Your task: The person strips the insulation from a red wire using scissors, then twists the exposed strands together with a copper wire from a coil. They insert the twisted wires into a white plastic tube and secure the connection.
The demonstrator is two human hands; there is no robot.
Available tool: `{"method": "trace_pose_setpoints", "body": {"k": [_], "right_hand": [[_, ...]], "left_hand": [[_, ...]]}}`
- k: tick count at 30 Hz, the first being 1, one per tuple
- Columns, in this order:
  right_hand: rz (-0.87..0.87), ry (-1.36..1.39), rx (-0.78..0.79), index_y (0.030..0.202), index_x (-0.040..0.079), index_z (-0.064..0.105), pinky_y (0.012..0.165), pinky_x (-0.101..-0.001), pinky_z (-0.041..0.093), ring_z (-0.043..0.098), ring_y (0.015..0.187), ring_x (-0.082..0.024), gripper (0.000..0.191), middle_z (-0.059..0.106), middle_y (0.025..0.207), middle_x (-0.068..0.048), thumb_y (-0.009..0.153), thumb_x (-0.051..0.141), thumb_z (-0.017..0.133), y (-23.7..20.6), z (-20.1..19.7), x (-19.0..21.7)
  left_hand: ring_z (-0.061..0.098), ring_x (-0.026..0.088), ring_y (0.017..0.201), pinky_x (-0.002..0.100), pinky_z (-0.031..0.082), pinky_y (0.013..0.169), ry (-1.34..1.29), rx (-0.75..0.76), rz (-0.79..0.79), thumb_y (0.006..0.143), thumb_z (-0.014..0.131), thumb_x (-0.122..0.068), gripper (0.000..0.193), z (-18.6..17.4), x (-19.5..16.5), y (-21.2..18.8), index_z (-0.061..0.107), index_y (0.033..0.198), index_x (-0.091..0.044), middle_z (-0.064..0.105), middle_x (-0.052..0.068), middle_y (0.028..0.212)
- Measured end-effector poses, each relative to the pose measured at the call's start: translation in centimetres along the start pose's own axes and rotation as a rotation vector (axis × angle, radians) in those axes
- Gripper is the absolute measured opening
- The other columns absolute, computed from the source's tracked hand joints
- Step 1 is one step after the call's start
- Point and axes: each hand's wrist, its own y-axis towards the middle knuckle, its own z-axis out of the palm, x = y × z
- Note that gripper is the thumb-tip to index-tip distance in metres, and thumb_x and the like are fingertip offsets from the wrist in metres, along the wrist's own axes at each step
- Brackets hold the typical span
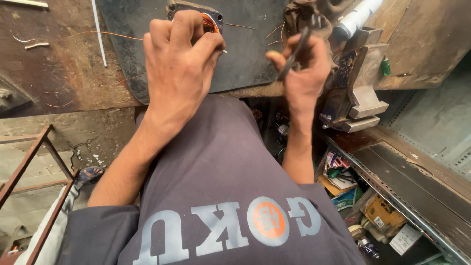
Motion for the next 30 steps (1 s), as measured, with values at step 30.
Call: {"method": "trace_pose_setpoints", "body": {"k": [30], "right_hand": [[0.135, -0.169, 0.365, 0.12, 0.005, 0.062, 0.077, -0.0361, 0.054, 0.06, 0.081, -0.021, 0.065, 0.06, 0.094, -0.008, 0.076, 0.035, 0.099, -6.9, 4.7, 1.3]], "left_hand": [[0.04, 0.025, 0.111, 0.044, 0.031, 0.098, -0.02, 0.065, -0.192, 0.092, 0.089, -0.017, 0.026, -0.4, -1.5, 0.1, 0.074, 0.113, -0.019, 0.048, 0.0, 0.117]]}}
